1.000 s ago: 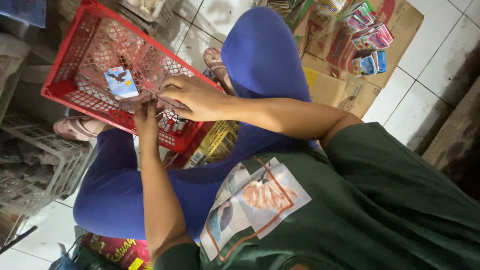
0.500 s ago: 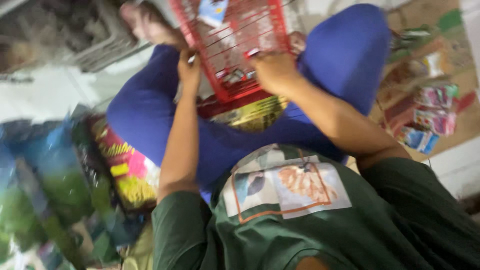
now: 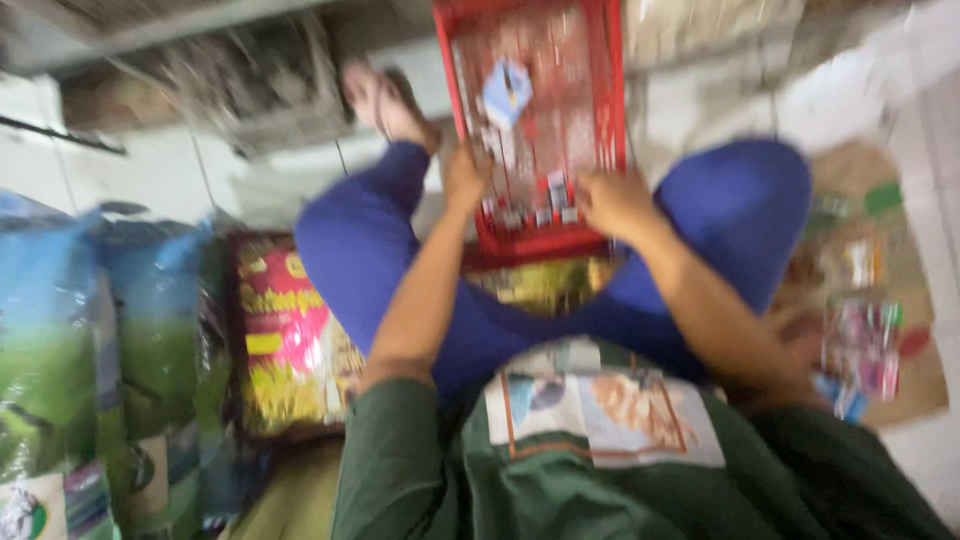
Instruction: The person sits on the floor and sorts boxes of matches into a red plastic crate, then picks up and handles small plastic bags containing granular items.
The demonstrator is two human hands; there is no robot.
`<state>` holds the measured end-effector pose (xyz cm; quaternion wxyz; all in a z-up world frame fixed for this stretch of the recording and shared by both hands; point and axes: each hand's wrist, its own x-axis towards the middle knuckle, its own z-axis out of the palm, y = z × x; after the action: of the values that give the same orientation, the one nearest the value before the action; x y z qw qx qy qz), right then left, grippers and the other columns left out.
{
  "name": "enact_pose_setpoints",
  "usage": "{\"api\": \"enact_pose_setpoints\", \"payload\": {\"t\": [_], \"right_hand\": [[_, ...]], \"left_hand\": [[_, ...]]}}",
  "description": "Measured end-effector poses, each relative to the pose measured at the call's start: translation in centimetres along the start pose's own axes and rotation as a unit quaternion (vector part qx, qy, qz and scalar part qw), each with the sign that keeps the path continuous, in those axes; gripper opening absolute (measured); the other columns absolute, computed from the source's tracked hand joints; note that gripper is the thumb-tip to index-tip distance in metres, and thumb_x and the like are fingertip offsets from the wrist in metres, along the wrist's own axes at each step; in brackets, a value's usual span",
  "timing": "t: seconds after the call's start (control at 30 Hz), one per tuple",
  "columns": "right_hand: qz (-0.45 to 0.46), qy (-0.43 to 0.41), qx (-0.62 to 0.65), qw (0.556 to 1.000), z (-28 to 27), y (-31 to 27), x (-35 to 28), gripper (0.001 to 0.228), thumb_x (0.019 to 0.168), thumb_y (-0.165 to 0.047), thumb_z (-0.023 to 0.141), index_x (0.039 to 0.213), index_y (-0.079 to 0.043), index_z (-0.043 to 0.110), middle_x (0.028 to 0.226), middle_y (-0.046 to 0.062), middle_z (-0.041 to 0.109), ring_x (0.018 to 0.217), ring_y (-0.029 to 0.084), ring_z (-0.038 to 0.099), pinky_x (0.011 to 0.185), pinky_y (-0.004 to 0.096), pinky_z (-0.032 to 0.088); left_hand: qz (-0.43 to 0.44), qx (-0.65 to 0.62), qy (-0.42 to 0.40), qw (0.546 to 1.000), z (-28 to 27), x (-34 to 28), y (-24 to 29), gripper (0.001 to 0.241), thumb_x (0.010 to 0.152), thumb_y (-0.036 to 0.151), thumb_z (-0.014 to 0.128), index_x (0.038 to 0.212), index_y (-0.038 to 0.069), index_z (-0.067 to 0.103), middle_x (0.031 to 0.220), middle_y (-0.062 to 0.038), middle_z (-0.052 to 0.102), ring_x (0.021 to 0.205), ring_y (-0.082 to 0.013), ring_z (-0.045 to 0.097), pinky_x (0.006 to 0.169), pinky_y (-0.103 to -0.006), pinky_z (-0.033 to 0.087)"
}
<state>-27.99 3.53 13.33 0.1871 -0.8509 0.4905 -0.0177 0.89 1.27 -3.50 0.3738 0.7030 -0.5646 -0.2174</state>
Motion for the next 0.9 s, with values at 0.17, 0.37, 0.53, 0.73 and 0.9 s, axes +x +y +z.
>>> {"api": "enact_pose_setpoints", "payload": {"t": [0.17,0.37,0.53,0.73,0.9], "right_hand": [[0.019,0.014,0.049,0.999,0.5,0.7,1.4,0.037,0.085,-0.033,0.067,0.118,-0.016,0.069,0.098,0.016,0.073,0.09,0.038,0.07,0.075,0.051,0.055],[0.042,0.033,0.112,0.992,-2.0,-1.0,1.2,0.041,0.089,-0.031,0.07,0.127,-0.016,0.067,0.106,0.014,0.075,0.096,0.033,0.073,0.082,0.043,0.058],[-0.109,0.126,0.232,0.958,-11.9,-2.4,0.6,0.045,0.087,-0.015,0.07,0.132,-0.008,0.064,0.122,0.017,0.07,0.098,0.028,0.076,0.09,0.039,0.059],[-0.218,0.381,-0.002,0.898,-27.3,-2.9,1.8,0.053,0.088,-0.014,0.073,0.134,0.006,0.057,0.144,0.027,0.054,0.135,0.045,0.052,0.117,0.053,0.037],[-0.2,0.518,-0.156,0.817,-41.9,-1.9,8.3,0.05,0.099,-0.007,0.06,0.146,0.008,0.047,0.15,0.029,0.046,0.139,0.047,0.044,0.119,0.062,0.033]], "left_hand": [[-0.057,0.015,-0.011,0.998,-0.4,0.7,2.0,0.047,0.085,0.027,0.074,0.125,0.007,0.062,0.114,-0.024,0.068,0.106,-0.042,0.065,0.088,-0.0506,0.052],[0.007,-0.132,0.017,0.991,-4.1,0.0,11.1,0.035,0.089,0.018,0.066,0.123,0.007,0.066,0.108,-0.021,0.072,0.101,-0.0356,0.07,0.088,-0.0432,0.055],[0.338,-0.102,0.018,0.936,-13.8,0.5,26.2,0.033,0.092,0.014,0.071,0.125,0.012,0.066,0.127,-0.015,0.069,0.125,-0.035,0.064,0.109,-0.0436,0.05],[0.476,0.068,0.112,0.87,-21.2,6.9,42.6,0.059,0.097,0.023,0.068,0.15,0.004,0.048,0.162,-0.021,0.038,0.154,-0.0418,0.031,0.127,-0.0634,0.021],[0.504,0.135,0.236,0.82,-23.1,16.7,54.7,0.049,0.101,0.026,0.06,0.146,0.008,0.052,0.148,-0.016,0.049,0.142,-0.0382,0.042,0.121,-0.0597,0.03]]}}
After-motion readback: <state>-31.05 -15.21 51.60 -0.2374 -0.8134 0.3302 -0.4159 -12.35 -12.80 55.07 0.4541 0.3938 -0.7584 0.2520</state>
